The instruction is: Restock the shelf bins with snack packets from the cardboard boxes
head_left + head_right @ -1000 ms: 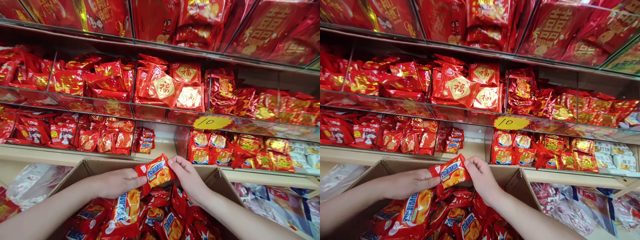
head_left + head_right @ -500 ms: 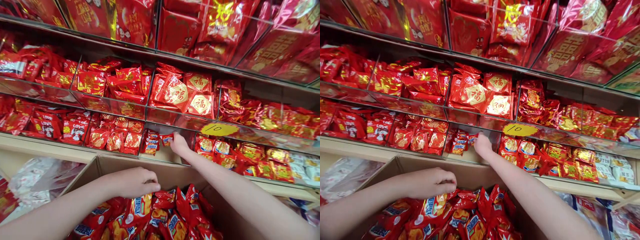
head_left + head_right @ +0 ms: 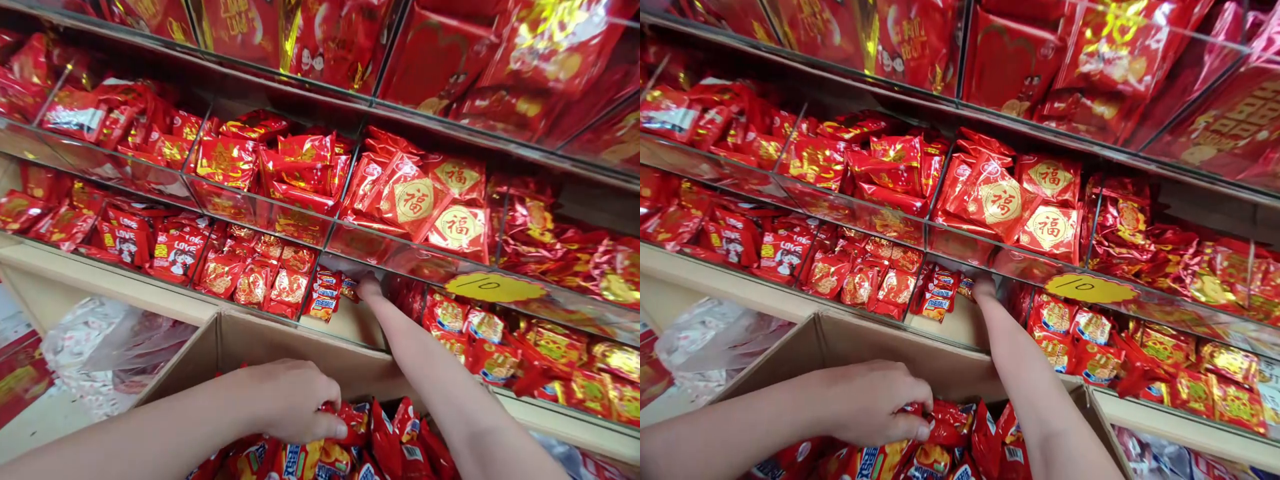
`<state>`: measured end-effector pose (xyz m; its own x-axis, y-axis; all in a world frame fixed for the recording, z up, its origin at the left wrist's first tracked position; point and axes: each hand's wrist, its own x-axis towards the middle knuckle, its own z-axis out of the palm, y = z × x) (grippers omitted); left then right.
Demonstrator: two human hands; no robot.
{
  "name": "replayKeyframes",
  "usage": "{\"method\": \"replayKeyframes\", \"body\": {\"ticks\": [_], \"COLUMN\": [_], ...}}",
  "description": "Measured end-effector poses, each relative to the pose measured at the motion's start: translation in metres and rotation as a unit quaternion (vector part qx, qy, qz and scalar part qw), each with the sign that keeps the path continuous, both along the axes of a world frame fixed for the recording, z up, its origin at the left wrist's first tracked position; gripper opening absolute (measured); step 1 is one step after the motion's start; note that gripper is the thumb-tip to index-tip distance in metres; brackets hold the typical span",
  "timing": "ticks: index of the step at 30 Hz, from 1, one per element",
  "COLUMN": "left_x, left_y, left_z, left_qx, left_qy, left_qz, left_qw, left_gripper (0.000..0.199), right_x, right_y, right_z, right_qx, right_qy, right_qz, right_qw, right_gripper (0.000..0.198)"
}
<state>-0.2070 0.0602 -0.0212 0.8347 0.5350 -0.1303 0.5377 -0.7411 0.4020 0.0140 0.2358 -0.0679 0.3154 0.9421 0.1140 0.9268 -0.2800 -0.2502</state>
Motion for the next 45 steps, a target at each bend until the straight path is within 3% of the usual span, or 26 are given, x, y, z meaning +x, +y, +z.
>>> {"method": "replayKeyframes", "body": {"ticks": [8,13,17,20,22,24,28,33,38,41,45], "left_x": [0.004,0.003,0.005,0.009,0.011,0.013,0.017,0.019,0.018,0.018,0.018], "left_y": [0.012,0.015,0.017,0.017,0.016,0.013,0.006,0.0,-0.001,0.003,0.009], "left_z": [-0.005,-0.001,0.002,0.004,0.005,0.007,0.009,0.013,0.016,0.014,0.012], "left_qx": [-0.02,-0.141,-0.239,-0.28,-0.288,-0.294,-0.335,-0.398,-0.44,-0.458,-0.423], "left_qy": [-0.027,-0.088,-0.221,-0.312,-0.348,-0.379,-0.421,-0.445,-0.475,-0.505,-0.514], "left_qz": [0.007,0.017,0.091,0.164,0.203,0.221,0.235,0.269,0.281,0.283,0.314], "left_qw": [0.999,0.986,0.941,0.893,0.869,0.849,0.81,0.756,0.708,0.675,0.677], "left_gripper": [0.037,0.042,0.044,0.038,0.032,0.027,0.024,0.026,0.032,0.024,0.015], "right_x": [-0.001,-0.012,-0.02,-0.024,-0.025,-0.023,-0.02,-0.02,-0.022,-0.023,-0.025], "right_y": [0.002,-0.007,-0.035,-0.086,-0.126,-0.16,-0.187,-0.189,-0.2,-0.203,-0.202], "right_z": [-0.006,0.012,0.046,0.068,0.072,0.066,0.048,0.046,0.041,0.035,0.031], "right_qx": [-0.026,-0.043,-0.015,0.049,0.097,0.144,0.074,-0.012,-0.021,-0.008,-0.031], "right_qy": [0.022,0.022,0.025,0.039,0.067,0.206,0.427,0.568,0.6,0.623,0.635], "right_qz": [0.021,0.026,0.065,0.142,0.208,0.272,0.313,0.307,0.314,0.307,0.287], "right_qw": [0.999,0.998,0.997,0.988,0.971,0.929,0.845,0.763,0.736,0.719,0.716], "right_gripper": [0.026,0.026,0.021,0.016,0.022,0.027,0.027,0.025,0.024,0.028,0.032]}}
